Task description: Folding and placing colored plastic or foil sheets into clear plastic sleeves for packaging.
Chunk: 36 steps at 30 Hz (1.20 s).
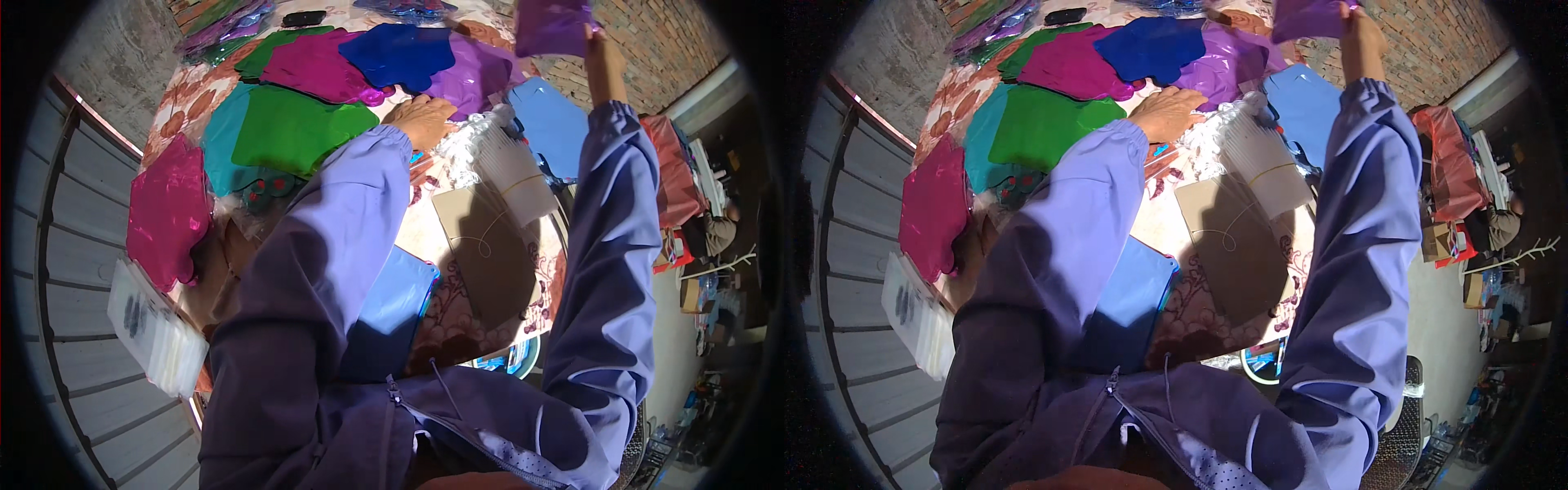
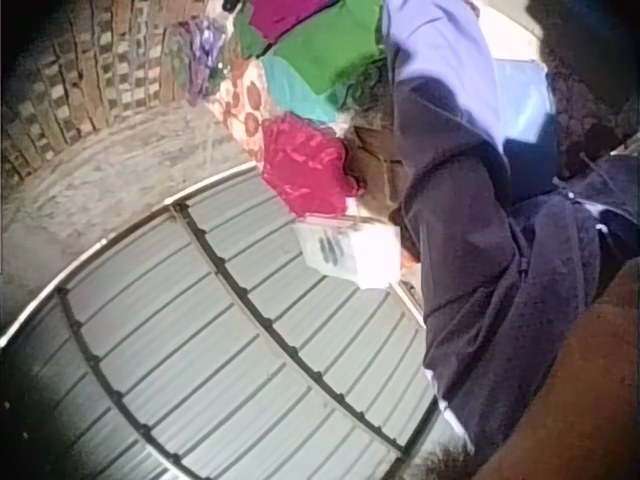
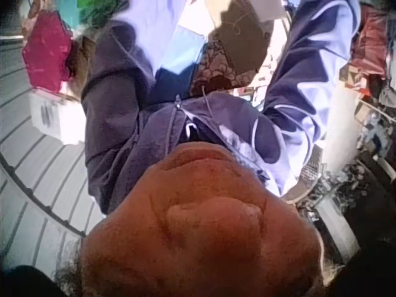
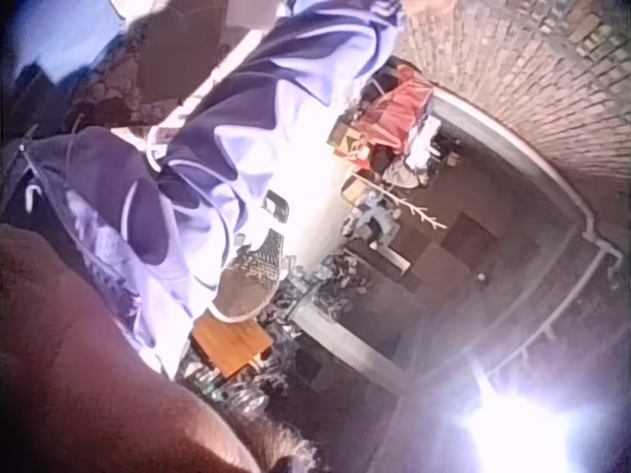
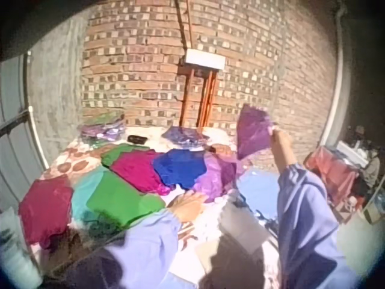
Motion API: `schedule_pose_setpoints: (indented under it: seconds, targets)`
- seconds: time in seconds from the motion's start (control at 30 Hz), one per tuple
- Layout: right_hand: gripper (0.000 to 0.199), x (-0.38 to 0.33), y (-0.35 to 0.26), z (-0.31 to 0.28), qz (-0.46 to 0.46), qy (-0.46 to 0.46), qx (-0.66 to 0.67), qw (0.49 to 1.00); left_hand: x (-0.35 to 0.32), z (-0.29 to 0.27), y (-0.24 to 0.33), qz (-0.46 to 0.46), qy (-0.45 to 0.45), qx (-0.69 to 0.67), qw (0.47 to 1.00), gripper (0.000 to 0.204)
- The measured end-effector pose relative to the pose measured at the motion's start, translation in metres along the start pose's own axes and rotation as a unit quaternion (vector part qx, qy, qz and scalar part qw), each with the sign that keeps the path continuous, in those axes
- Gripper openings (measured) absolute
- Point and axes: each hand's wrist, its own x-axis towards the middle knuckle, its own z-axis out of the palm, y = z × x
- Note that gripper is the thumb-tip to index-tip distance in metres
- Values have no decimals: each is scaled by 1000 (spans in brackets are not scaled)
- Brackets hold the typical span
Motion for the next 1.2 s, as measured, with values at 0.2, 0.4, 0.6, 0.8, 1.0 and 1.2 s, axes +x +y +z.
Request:
schedule_pose_setpoints:
  seconds: [0.2, 0.4, 0.6, 0.8, 1.0, 1.2]
  targets:
    - [21, 32, -54, -30, -116, 99, -116, 981, 13, 2, 3, 16, 31, -58, 998, 49]
    - [14, -191, -74, 72, -230, -212, -395, 864, -23, -66, 46, -67, 86, -552, 827, 44]
    - [17, -348, -105, 99, -202, -487, -380, 760, -159, -92, 76, -194, -32, -833, 518, 34]
    - [42, -334, -85, 72, 35, -368, -175, 913, -279, -113, 72, -38, 299, -369, 880, 28]
    - [13, -330, -41, 60, 179, -465, -211, 841, -333, -134, 80, -265, 69, -629, 727, 35]
    - [4, -371, -28, 70, 177, -468, -214, 839, -384, -84, 20, -154, 93, -168, 969, 51]
